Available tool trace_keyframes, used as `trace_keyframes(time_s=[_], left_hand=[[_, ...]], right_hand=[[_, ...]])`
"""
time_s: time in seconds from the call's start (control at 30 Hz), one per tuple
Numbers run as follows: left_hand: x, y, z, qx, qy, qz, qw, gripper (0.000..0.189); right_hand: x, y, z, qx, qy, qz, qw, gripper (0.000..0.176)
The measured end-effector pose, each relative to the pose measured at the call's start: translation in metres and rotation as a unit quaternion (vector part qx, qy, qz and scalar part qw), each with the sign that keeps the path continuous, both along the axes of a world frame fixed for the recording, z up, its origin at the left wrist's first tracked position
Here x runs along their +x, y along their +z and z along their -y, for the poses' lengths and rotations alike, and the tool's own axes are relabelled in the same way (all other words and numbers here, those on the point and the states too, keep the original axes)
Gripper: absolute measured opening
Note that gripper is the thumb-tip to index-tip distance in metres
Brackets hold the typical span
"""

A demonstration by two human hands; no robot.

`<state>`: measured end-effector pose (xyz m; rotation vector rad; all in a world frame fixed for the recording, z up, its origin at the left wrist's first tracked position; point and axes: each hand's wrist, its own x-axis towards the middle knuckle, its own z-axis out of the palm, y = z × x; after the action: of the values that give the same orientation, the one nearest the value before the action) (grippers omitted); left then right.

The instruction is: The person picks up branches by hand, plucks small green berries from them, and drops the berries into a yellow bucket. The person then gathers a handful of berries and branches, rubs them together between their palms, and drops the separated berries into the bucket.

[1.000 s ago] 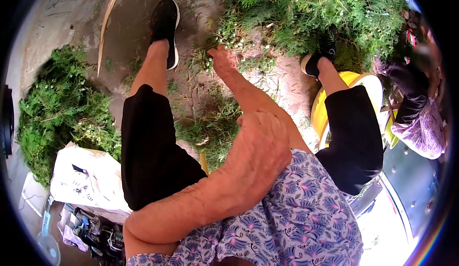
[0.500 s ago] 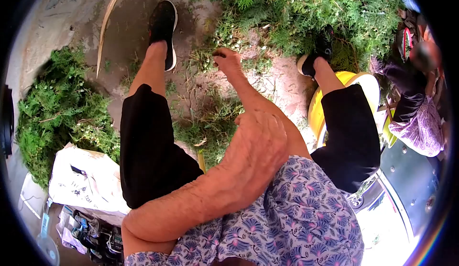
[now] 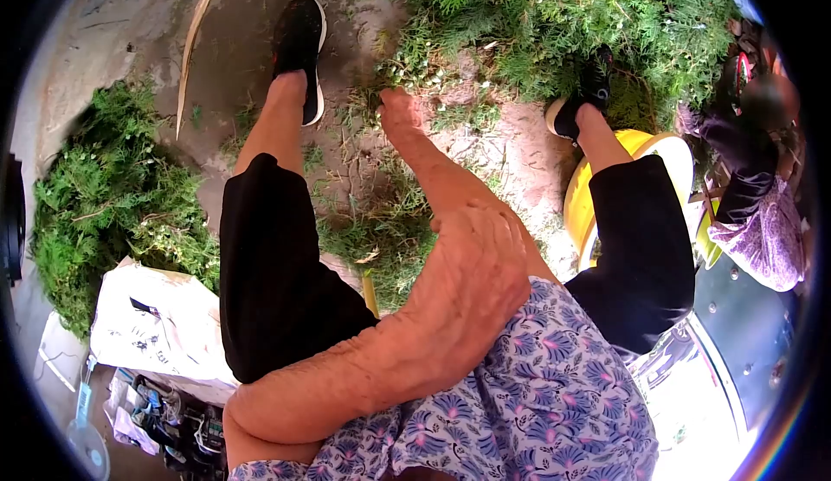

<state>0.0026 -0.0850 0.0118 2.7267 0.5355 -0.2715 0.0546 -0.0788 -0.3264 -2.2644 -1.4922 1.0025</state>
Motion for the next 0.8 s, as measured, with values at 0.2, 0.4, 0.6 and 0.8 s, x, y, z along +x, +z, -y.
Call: trace_keyframes(time_s=[0.2, 0.4, 0.6, 0.8], left_hand=[[0.007, 0.003, 0.005, -0.058, -0.030, -0.060, 0.996, 0.019], [0.010, -0.001, 0.014, -0.041, -0.017, -0.052, 0.998, 0.018], [0.017, -0.003, 0.012, -0.046, -0.047, -0.083, 0.994, 0.020], [0.021, -0.006, 0.014, -0.043, -0.045, -0.066, 0.996, 0.020]], right_hand=[[0.029, 0.027, 0.010, -0.047, -0.183, -0.195, 0.962, 0.021], [0.075, 0.041, 0.057, -0.016, -0.417, -0.371, 0.829, 0.013], [0.077, -0.011, 0.043, 0.032, -0.151, 0.021, 0.988, 0.027], [0.077, 0.025, 0.031, -0.083, -0.305, -0.203, 0.927, 0.024]])
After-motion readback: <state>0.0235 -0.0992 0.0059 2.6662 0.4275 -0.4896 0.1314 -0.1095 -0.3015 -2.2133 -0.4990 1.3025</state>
